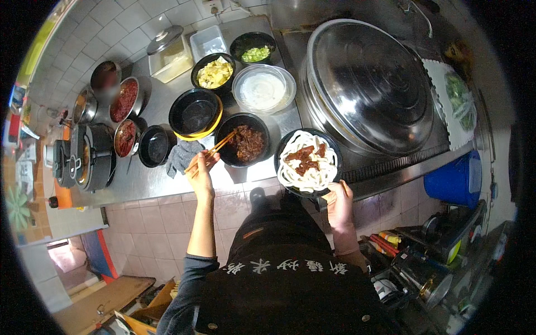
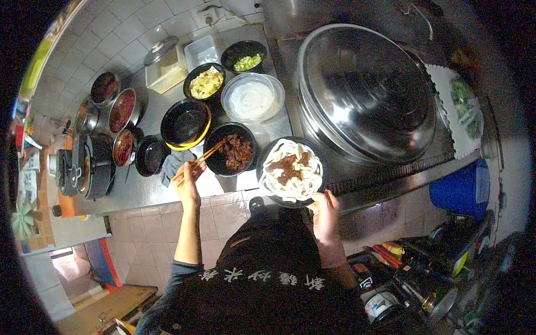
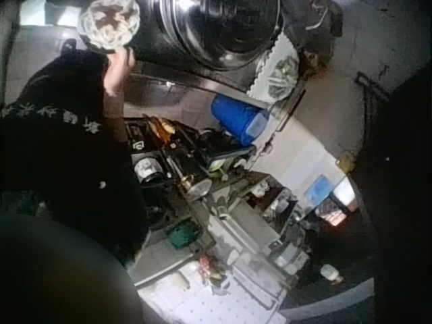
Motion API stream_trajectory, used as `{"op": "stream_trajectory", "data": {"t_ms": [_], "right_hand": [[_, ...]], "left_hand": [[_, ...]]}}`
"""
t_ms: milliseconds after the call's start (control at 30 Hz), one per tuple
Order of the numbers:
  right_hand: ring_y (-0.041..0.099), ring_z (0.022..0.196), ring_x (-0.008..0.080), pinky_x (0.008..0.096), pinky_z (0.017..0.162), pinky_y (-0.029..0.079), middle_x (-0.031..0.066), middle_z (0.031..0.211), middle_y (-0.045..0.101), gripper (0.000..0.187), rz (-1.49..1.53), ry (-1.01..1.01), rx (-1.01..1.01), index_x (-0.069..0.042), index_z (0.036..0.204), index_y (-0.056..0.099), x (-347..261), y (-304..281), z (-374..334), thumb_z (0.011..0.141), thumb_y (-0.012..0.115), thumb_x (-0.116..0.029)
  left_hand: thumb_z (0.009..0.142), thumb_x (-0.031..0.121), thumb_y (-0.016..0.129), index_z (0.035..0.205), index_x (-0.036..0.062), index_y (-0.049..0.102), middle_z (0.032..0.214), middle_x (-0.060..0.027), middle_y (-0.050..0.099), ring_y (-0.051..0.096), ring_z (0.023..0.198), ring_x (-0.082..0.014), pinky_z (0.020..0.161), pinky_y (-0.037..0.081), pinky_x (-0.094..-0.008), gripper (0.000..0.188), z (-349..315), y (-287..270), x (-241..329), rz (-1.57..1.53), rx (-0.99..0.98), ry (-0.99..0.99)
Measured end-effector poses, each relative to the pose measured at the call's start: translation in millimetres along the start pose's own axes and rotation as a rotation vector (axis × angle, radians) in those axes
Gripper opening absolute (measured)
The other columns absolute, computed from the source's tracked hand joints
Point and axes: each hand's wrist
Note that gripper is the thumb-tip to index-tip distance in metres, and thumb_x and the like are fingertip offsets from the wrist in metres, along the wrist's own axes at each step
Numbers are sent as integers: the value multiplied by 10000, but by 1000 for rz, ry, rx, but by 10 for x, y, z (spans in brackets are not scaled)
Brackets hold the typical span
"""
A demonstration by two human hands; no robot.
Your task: The person assembles noodle bowls by placing cooked noodles into black bowls and topping them with a dark meat sauce using chopsticks. The person handles multiple bowls sequentially, adding sauce to each before moving to the next.
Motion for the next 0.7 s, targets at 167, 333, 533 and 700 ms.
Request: {"op": "stream_trajectory", "data": {"t_ms": [167,333,533,700], "right_hand": [[634,728,145,295,700,545,49,823,651,26,-10,-1,7,-48,869,604,109,-114,56,871,586,-30],[630,732,129,305,699,545,32,798,637,36,34,25,-20,-66,855,604,212,-76,144,874,606,-36],[598,709,99,282,673,521,-10,804,623,58,12,35,-32,-99,826,606,270,61,195,843,626,-47],[590,709,84,257,684,516,-11,803,624,41,-58,9,-71,-85,816,618,228,223,178,854,630,-74]], "left_hand": [[994,169,525,1068,-123,582,1024,-239,653,688,927,-325,871,583,-415,307,90,-220,174,-266,45,-128],[988,110,504,1068,-148,564,1061,-262,645,680,966,-331,905,576,-381,276,105,-400,402,-461,30,-265],[968,101,549,1050,-128,583,1042,-227,660,682,963,-304,886,586,-358,245,-131,-356,836,-505,6,-333],[962,123,566,1042,-110,591,965,-209,679,708,810,-257,725,625,-306,247,-524,-27,1182,-477,-85,-384]]}}
Point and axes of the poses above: each hand's wrist, its own z-axis towards the middle knuckle, its own y-axis out of the palm, x = y × z
